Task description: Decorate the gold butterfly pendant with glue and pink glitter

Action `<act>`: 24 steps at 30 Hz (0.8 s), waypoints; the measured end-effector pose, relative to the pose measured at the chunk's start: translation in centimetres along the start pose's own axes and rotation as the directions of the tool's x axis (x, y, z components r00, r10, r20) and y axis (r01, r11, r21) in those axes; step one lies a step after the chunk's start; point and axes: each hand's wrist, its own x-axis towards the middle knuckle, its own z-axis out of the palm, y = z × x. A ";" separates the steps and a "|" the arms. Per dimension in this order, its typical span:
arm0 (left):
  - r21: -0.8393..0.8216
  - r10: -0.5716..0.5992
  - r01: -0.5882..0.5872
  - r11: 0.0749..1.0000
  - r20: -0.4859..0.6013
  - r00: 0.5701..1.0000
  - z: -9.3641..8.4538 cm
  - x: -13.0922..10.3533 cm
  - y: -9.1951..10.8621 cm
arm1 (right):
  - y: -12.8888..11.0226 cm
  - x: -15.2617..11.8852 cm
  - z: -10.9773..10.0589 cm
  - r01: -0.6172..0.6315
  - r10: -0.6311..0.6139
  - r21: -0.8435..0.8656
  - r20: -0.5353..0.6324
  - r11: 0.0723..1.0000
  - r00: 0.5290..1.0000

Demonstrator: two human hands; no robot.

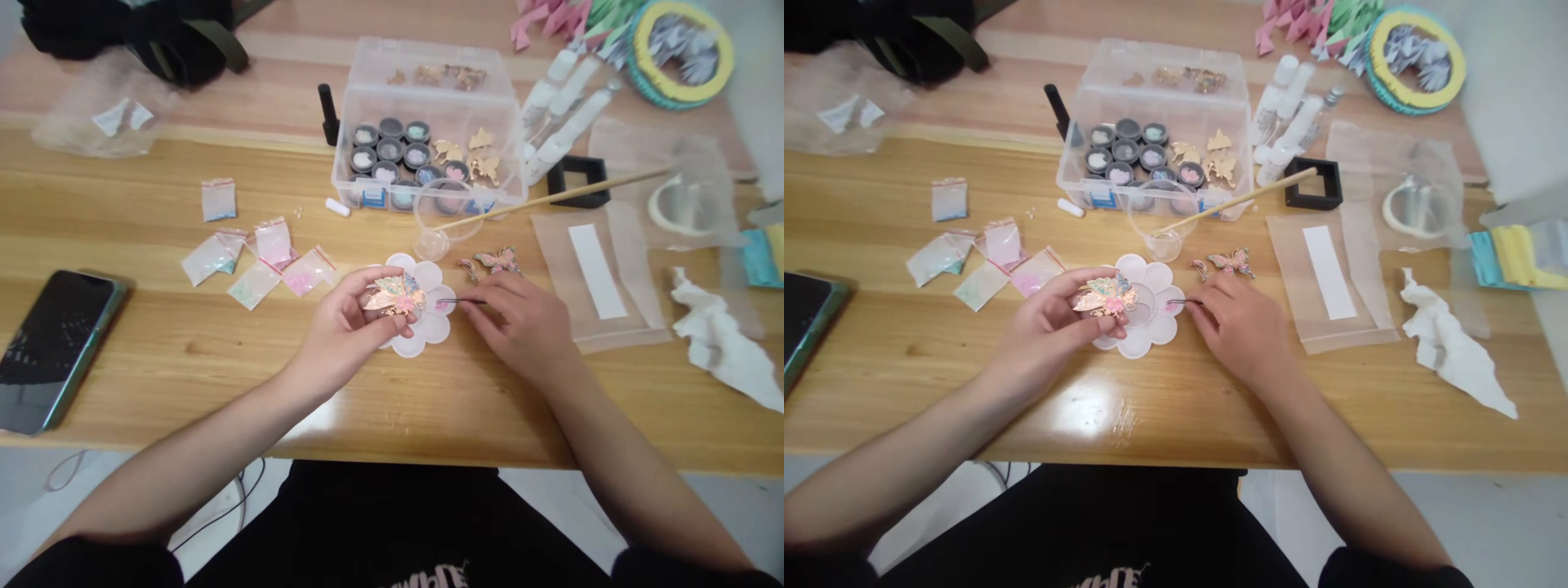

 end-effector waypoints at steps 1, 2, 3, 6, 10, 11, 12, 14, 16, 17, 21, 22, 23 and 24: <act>0.003 0.000 0.000 1.000 0.002 1.000 0.0 0.0 0.0 | 0.0 0.0 0.0 0.002 -0.002 0.001 0.001 1.000 1.000; 0.003 0.001 -0.001 1.000 0.007 1.000 0.0 0.0 0.0 | 0.0 0.0 0.0 0.007 -0.007 0.004 -0.003 1.000 1.000; 0.002 0.000 0.000 1.000 0.011 1.000 0.0 0.0 0.0 | 0.0 0.0 0.0 0.014 -0.014 0.008 -0.007 1.000 1.000; 0.006 0.009 -0.009 1.000 0.014 1.000 -0.1 0.0 -0.2 | 0.0 0.0 0.1 0.024 -0.024 0.000 -0.012 1.000 1.000; 0.017 0.009 -0.009 1.000 0.009 1.000 -0.1 0.0 -0.3 | 0.0 0.0 0.3 0.025 -0.025 -0.006 -0.005 1.000 1.000; 0.016 0.006 -0.006 1.000 0.010 1.000 -0.1 0.0 -0.3 | 0.0 0.0 0.3 0.030 -0.030 -0.003 -0.012 1.000 0.999; 0.013 0.003 -0.003 1.000 0.012 1.000 -0.1 0.0 -0.3 | -0.1 0.0 0.3 0.035 -0.035 -0.001 -0.020 0.999 0.999; 0.007 -0.005 0.005 1.000 0.012 1.000 -0.1 -0.1 -0.2 | -0.1 0.0 0.2 0.051 -0.051 -0.003 -0.037 0.999 0.998; -0.003 -0.007 0.007 1.000 0.012 1.000 -0.1 -0.1 -0.2 | -0.2 0.0 0.2 0.068 -0.068 -0.009 -0.051 0.998 0.996; -0.006 -0.006 0.006 1.000 0.013 1.000 -0.1 -0.1 -0.1 | -0.2 0.0 0.2 0.069 -0.069 -0.012 -0.053 0.998 0.996; 0.005 0.008 -0.008 1.000 0.023 1.000 -0.1 -0.2 0.0 | -0.2 0.0 0.2 0.037 -0.038 -0.020 -0.032 0.999 0.999; 0.011 0.011 -0.011 1.000 0.027 1.000 -0.1 -0.2 0.0 | -0.2 0.0 0.2 0.031 -0.032 -0.020 -0.030 0.999 0.999; 0.015 0.015 -0.015 1.000 0.030 0.999 -0.1 -0.1 0.0 | -0.1 0.0 0.2 0.028 -0.029 -0.019 -0.030 0.999 0.999; 0.020 0.018 -0.018 1.000 0.034 0.999 -0.1 -0.1 0.0 | -0.1 0.0 0.2 0.029 -0.029 -0.019 -0.032 0.999 0.999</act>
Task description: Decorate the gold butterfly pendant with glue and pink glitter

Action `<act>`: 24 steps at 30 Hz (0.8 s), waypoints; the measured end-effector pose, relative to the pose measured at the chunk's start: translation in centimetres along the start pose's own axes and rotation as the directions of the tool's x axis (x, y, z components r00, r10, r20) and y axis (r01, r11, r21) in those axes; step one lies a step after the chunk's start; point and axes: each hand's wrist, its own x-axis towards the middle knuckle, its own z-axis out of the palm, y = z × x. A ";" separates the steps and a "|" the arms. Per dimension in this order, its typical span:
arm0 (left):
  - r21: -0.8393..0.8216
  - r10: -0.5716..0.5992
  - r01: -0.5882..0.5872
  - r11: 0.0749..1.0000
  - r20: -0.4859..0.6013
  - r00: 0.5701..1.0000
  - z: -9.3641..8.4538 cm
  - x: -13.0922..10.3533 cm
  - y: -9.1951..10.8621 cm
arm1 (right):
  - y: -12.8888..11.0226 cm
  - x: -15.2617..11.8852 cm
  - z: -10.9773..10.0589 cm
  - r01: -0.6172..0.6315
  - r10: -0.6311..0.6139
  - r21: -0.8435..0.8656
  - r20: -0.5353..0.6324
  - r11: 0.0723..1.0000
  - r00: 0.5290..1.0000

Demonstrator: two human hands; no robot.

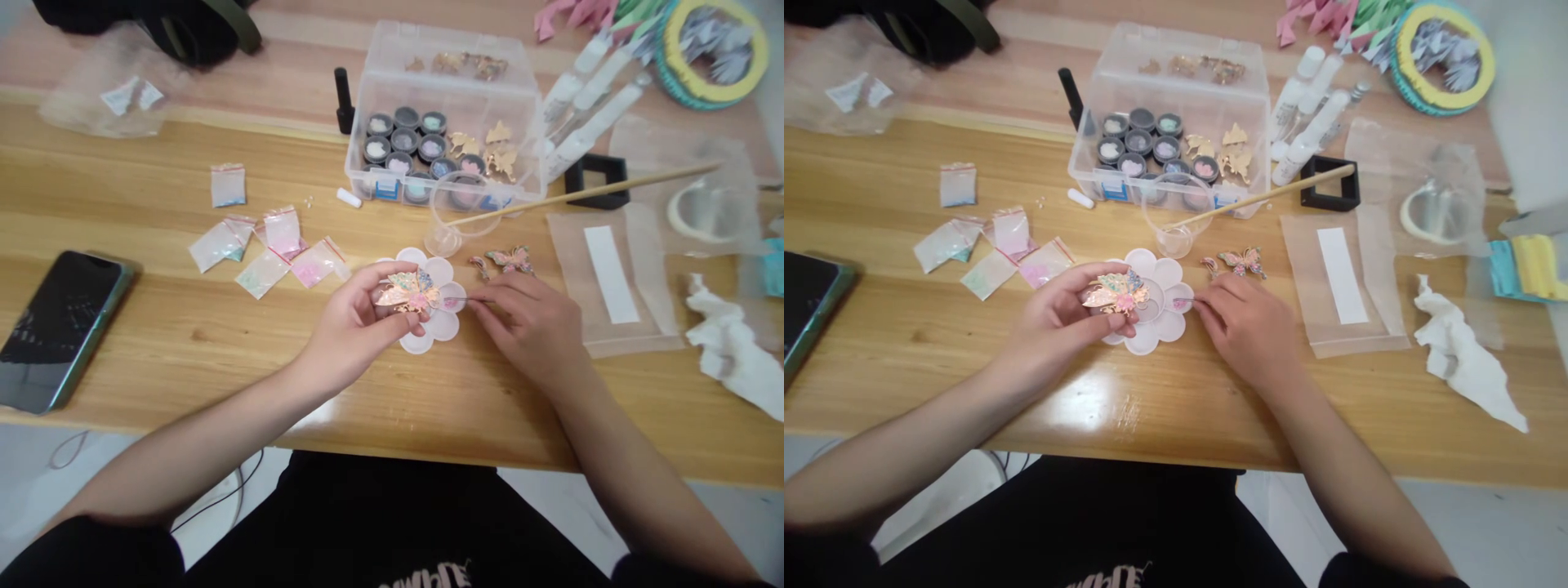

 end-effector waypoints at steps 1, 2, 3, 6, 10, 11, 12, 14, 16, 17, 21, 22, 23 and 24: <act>0.004 0.002 -0.002 1.000 0.001 1.000 0.0 0.0 0.0 | 0.0 0.0 0.0 0.002 -0.002 0.000 -0.002 1.000 1.000; 0.008 0.002 -0.002 1.000 0.002 1.000 0.0 0.0 0.0 | 0.0 0.0 0.0 0.003 -0.003 0.000 -0.004 1.000 1.000; 0.010 0.001 -0.001 1.000 0.001 1.000 0.0 0.0 0.0 | 0.1 0.0 0.0 0.003 -0.003 0.001 -0.004 1.000 1.000; -0.009 -0.006 0.006 1.000 -0.003 1.000 0.1 0.0 0.0 | 0.1 0.0 -0.1 0.013 -0.013 0.009 -0.015 1.000 1.000; -0.029 0.000 0.000 1.000 -0.006 1.000 0.2 0.0 0.0 | 0.1 0.0 -0.1 0.042 -0.041 0.022 -0.050 0.999 0.998; -0.024 0.000 0.000 1.000 -0.008 1.000 0.2 0.0 0.0 | 0.1 0.0 0.0 0.040 -0.039 0.022 -0.049 0.999 0.998; -0.020 -0.001 0.001 1.000 -0.009 1.000 0.2 0.0 0.0 | 0.1 0.0 0.0 0.035 -0.035 0.022 -0.043 0.999 0.999; -0.013 -0.004 0.003 1.000 -0.011 1.000 0.2 0.0 0.0 | 0.1 0.0 0.1 0.029 -0.028 0.024 -0.029 0.999 0.999; -0.009 -0.007 0.007 1.000 -0.010 1.000 0.2 -0.1 0.1 | 0.1 0.0 0.1 0.030 -0.029 0.032 -0.027 0.999 0.999; -0.009 -0.009 0.009 1.000 -0.009 1.000 0.1 -0.1 0.1 | 0.1 0.0 0.1 0.030 -0.029 0.033 -0.027 0.999 0.999; -0.031 -0.013 0.013 0.999 -0.005 1.000 0.1 -0.1 0.1 | 0.1 0.0 0.0 0.026 -0.025 0.032 -0.023 0.999 0.999; -0.040 -0.014 0.014 0.999 -0.005 1.000 0.1 -0.1 0.1 | 0.0 0.0 0.0 0.030 -0.029 0.036 -0.027 0.999 0.999; -0.046 -0.016 0.016 0.999 -0.006 1.000 0.2 -0.1 0.1 | 0.0 0.0 0.0 0.040 -0.039 0.039 -0.037 0.998 0.999; -0.049 -0.019 0.019 0.999 -0.007 1.000 0.2 -0.1 0.1 | 0.1 0.0 0.0 0.056 -0.054 0.038 -0.050 0.998 0.997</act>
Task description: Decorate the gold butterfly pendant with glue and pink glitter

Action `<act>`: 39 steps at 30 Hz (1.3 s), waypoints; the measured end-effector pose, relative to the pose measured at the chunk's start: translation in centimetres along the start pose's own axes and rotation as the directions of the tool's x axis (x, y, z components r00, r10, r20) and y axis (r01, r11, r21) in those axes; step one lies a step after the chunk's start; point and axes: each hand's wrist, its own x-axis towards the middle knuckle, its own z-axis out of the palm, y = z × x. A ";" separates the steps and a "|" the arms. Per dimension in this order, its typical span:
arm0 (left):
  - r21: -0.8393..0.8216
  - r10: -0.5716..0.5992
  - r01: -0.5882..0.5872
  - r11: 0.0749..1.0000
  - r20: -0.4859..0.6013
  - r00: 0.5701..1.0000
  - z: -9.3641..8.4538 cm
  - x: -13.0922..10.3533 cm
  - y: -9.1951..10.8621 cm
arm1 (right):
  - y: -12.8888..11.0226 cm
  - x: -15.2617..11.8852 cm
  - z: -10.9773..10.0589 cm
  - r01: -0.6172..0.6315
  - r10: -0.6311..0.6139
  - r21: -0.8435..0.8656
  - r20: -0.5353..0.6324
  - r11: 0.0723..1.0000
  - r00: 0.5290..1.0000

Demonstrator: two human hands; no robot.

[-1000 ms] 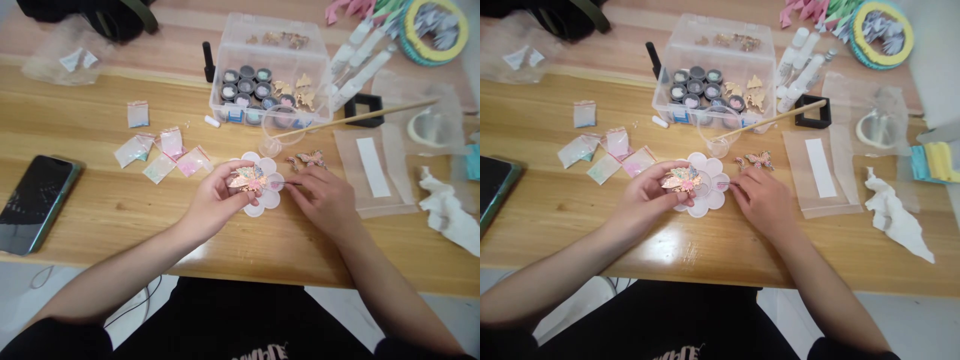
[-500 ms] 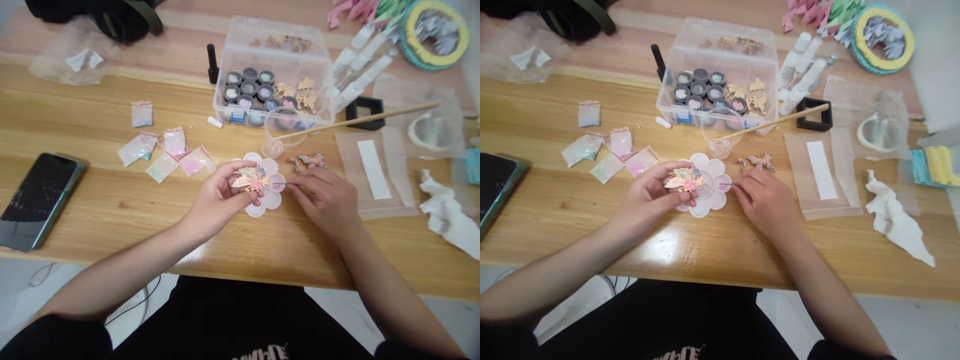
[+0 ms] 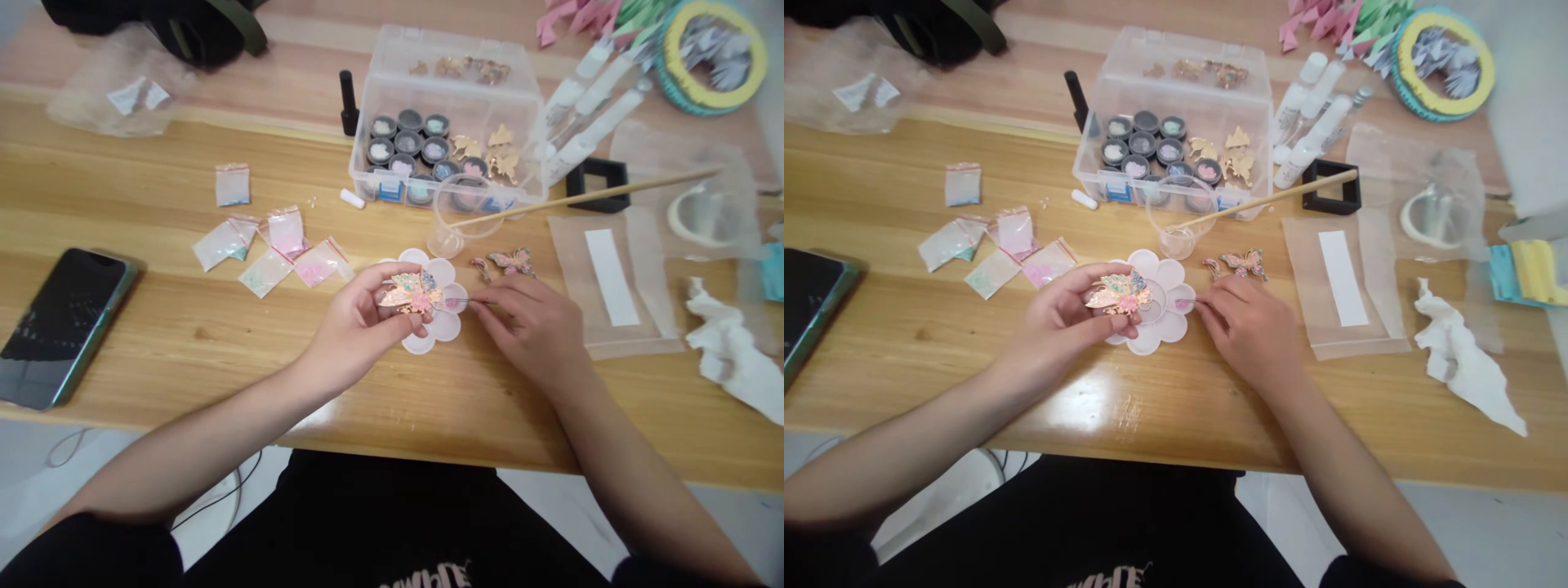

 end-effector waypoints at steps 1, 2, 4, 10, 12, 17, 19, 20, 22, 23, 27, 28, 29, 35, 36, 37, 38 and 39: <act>0.000 -0.004 0.004 1.000 -0.001 1.000 0.0 0.0 0.0 | 0.0 0.0 0.0 0.017 -0.017 -0.002 -0.013 1.000 1.000; 0.002 -0.007 0.007 1.000 -0.003 1.000 0.1 0.0 0.0 | 0.1 0.0 0.1 0.033 -0.033 -0.006 -0.025 0.999 0.999; 0.004 -0.009 0.009 1.000 -0.005 1.000 0.1 -0.1 0.1 | 0.1 0.0 0.1 0.051 -0.052 -0.011 -0.046 0.999 0.998; 0.003 -0.002 0.002 1.000 0.003 1.000 0.0 -0.1 0.0 | 0.0 0.5 -1.0 0.070 -0.065 0.031 -0.126 0.997 0.990; -0.001 0.009 -0.009 1.000 0.016 1.000 0.0 0.0 -0.2 | -0.4 0.8 -1.9 0.068 -0.060 0.054 -0.145 0.996 0.988; -0.010 0.027 -0.027 1.000 0.056 0.998 0.1 0.0 -0.5 | -1.4 1.2 -3.6 0.069 -0.057 0.060 -0.188 0.996 0.981; -0.014 0.032 -0.031 0.999 0.060 0.998 0.2 0.0 -0.6 | -1.7 1.2 -3.8 0.069 -0.055 0.061 -0.203 0.996 0.978; -0.015 0.031 -0.030 0.999 0.061 0.998 0.2 0.0 -0.6 | -1.8 1.2 -3.9 0.069 -0.055 0.062 -0.205 0.996 0.977; -0.010 0.021 -0.021 1.000 0.062 0.998 0.2 0.0 -0.6 | -2.0 1.2 -3.9 0.074 -0.058 0.071 -0.204 0.995 0.977; -0.004 0.015 -0.014 1.000 0.063 0.998 0.2 0.0 -0.7 | -2.2 1.2 -4.0 0.079 -0.062 0.076 -0.202 0.994 0.977; 0.030 0.026 -0.029 0.999 0.102 0.994 0.2 -0.2 -0.8 | -2.9 1.1 -4.1 0.090 -0.074 0.081 -0.190 0.993 0.979; 0.039 0.037 -0.042 0.998 0.117 0.992 0.2 -0.3 -0.8 | -3.0 1.1 -4.1 0.093 -0.077 0.081 -0.185 0.992 0.980; 0.048 0.050 -0.056 0.997 0.131 0.990 0.2 -0.4 -0.8 | -3.1 1.1 -4.1 0.098 -0.082 0.085 -0.178 0.992 0.981; 0.128 0.098 -0.123 0.984 0.183 0.978 0.2 -0.8 -1.0 | -3.5 1.2 -4.0 0.143 -0.125 0.116 -0.151 0.983 0.981; 0.143 0.108 -0.136 0.980 0.190 0.976 0.1 -0.8 -1.0 | -3.5 1.2 -4.0 0.144 -0.126 0.116 -0.150 0.983 0.981; 0.156 0.118 -0.150 0.976 0.196 0.973 0.1 -0.9 -1.0 | -3.6 1.2 -3.9 0.146 -0.128 0.115 -0.148 0.983 0.981; 0.167 0.126 -0.161 0.973 0.203 0.971 0.1 -0.9 -1.0 | -3.6 1.2 -3.9 0.146 -0.129 0.114 -0.146 0.983 0.981; 0.175 0.134 -0.172 0.969 0.210 0.968 0.1 -0.9 -1.1 | -3.6 1.2 -3.9 0.145 -0.128 0.113 -0.144 0.983 0.981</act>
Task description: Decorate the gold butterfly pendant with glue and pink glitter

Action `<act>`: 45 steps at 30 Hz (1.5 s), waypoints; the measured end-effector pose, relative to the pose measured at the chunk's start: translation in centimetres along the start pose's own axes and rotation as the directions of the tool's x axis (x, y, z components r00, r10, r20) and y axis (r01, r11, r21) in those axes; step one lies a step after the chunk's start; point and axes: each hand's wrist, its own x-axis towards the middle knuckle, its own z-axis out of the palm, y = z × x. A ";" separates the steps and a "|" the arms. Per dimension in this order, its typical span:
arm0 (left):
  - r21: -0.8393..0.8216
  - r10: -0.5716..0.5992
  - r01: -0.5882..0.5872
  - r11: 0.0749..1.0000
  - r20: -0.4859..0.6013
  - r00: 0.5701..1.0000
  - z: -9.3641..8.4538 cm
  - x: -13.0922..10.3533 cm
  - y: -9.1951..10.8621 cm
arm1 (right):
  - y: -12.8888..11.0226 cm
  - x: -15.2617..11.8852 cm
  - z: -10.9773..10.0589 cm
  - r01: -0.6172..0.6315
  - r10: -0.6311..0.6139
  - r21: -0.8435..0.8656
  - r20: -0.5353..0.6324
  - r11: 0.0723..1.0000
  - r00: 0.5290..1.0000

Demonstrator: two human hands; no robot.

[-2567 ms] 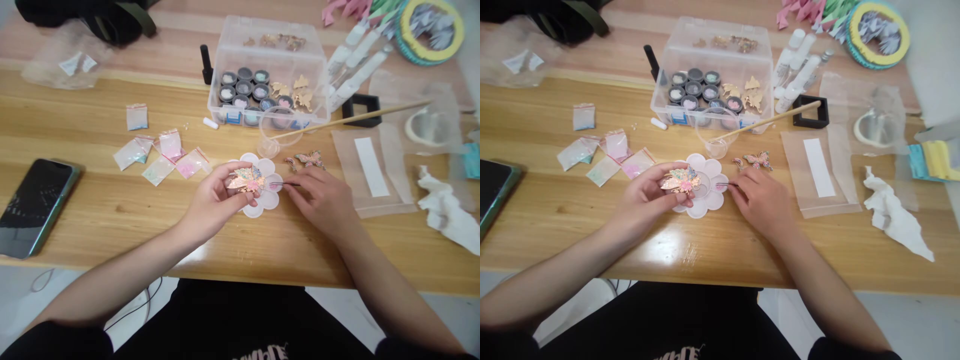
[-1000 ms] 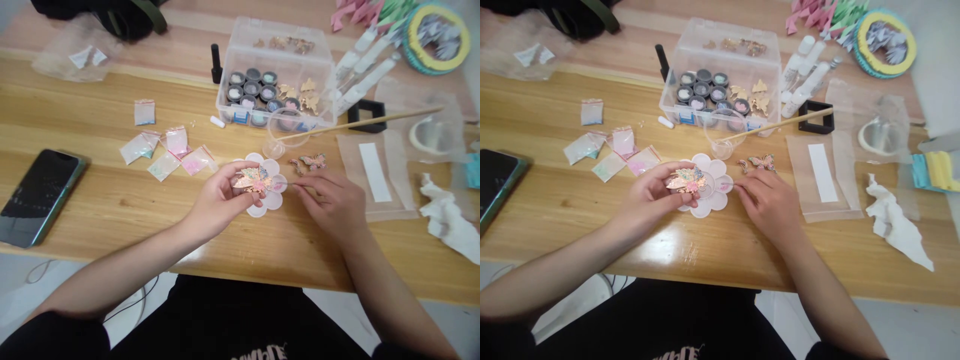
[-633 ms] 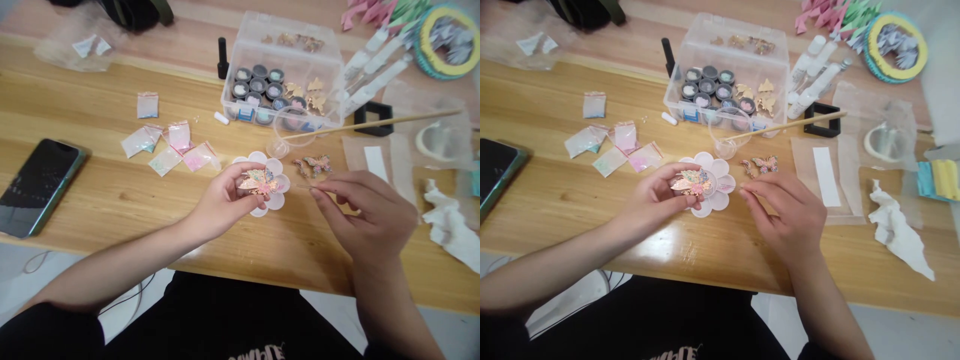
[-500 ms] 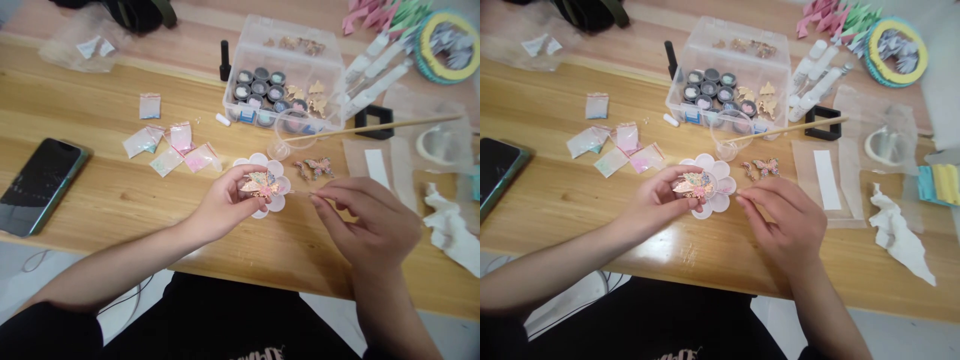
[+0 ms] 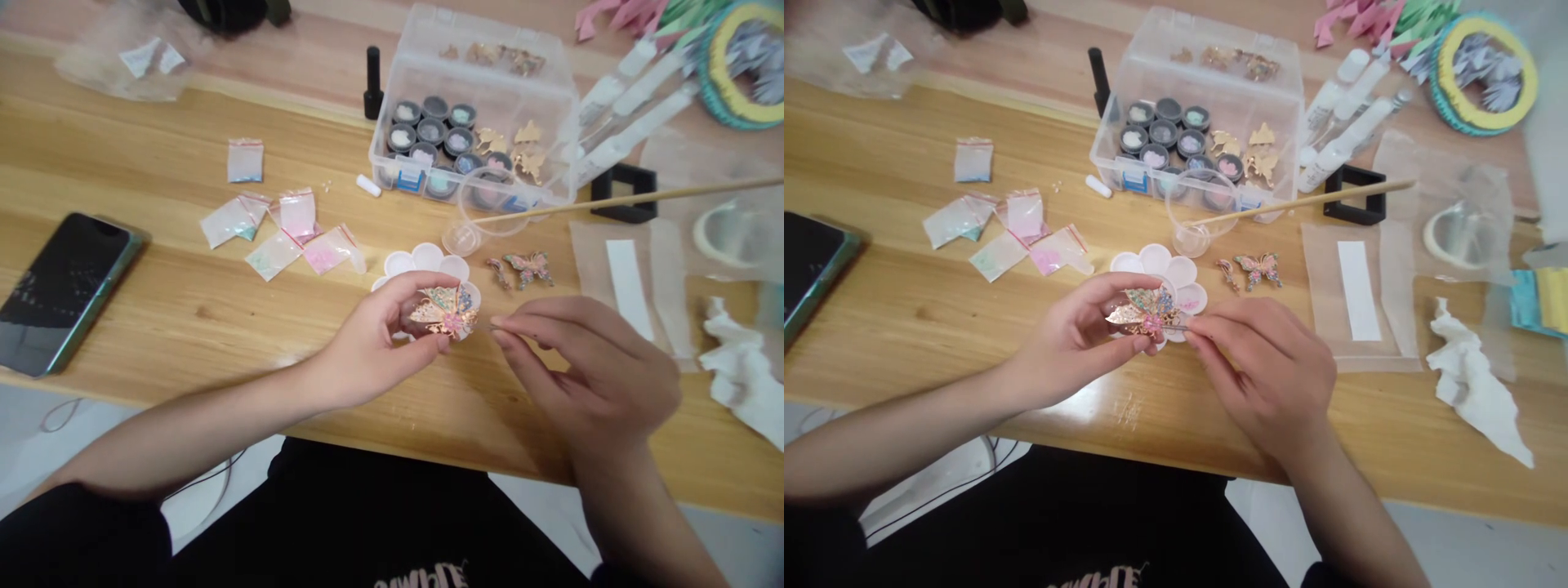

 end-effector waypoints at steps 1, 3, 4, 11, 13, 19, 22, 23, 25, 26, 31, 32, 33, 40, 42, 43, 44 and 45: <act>0.006 0.010 -0.010 1.000 0.006 1.000 0.0 0.0 0.0 | 0.0 0.0 0.0 -0.001 0.001 0.000 0.002 1.000 1.000; 0.011 0.021 -0.021 1.000 0.014 1.000 0.0 -0.1 -0.1 | 0.1 0.0 0.0 -0.003 0.003 0.004 0.006 1.000 1.000; 0.011 0.023 -0.023 1.000 0.018 1.000 0.0 -0.1 -0.1 | 0.1 -0.1 0.0 -0.003 0.003 0.007 0.009 1.000 1.000; 0.003 -0.001 0.001 1.000 0.014 1.000 0.1 -0.1 0.3 | 0.1 0.0 0.1 -0.010 0.010 0.023 0.003 1.000 1.000; -0.006 -0.026 0.026 1.000 0.004 1.000 0.1 -0.1 0.4 | 0.0 0.0 0.1 -0.008 0.008 0.020 0.003 1.000 1.000; -0.019 -0.027 0.028 0.999 0.005 1.000 0.1 -0.2 0.4 | 0.0 -0.1 0.0 -0.016 0.016 -0.004 0.007 1.000 1.000; -0.021 -0.026 0.026 0.999 0.005 1.000 0.1 -0.2 0.5 | 0.0 -0.1 0.0 -0.012 0.012 0.012 0.009 1.000 1.000; -0.023 -0.026 0.026 0.999 0.005 1.000 0.1 -0.2 0.5 | 0.0 0.0 0.0 -0.011 0.011 0.014 0.013 1.000 1.000; -0.029 -0.029 0.029 0.999 0.005 1.000 0.2 -0.1 0.5 | 0.0 0.0 0.0 -0.003 0.003 0.015 0.014 1.000 1.000; -0.031 -0.030 0.030 0.999 0.006 1.000 0.2 -0.1 0.5 | 0.0 0.0 0.0 0.003 -0.003 0.016 0.013 1.000 1.000; -0.033 -0.025 0.025 0.999 0.005 1.000 0.2 -0.1 0.5 | 0.1 0.0 0.0 0.020 -0.020 0.016 0.001 1.000 1.000; -0.031 -0.029 0.029 0.999 0.004 1.000 0.2 -0.2 0.4 | 0.1 0.0 0.0 0.014 -0.014 0.015 0.004 1.000 1.000; -0.030 -0.030 0.030 0.999 0.004 1.000 0.2 -0.2 0.4 | 0.1 -0.1 0.1 0.009 -0.009 0.015 0.005 1.000 1.000; -0.035 -0.037 0.037 0.999 -0.001 0.999 0.2 -0.1 0.6 | 0.0 0.0 0.1 -0.002 0.002 0.005 0.009 1.000 1.000; -0.026 -0.042 0.042 0.999 -0.003 0.999 0.2 -0.1 0.7 | -0.1 -0.1 0.1 -0.010 0.010 0.006 0.003 1.000 1.000; -0.025 -0.043 0.043 0.999 -0.002 0.999 0.2 -0.1 0.7 | -0.1 -0.1 0.1 -0.014 0.014 0.007 0.001 1.000 1.000; -0.026 -0.043 0.043 0.999 0.000 0.999 0.2 -0.1 0.7 | -0.1 -0.2 0.0 -0.015 0.016 0.010 -0.007 1.000 1.000; -0.026 -0.043 0.043 0.999 0.001 0.999 0.2 -0.1 0.7 | -0.1 -0.2 0.0 -0.021 0.021 0.014 -0.009 1.000 1.000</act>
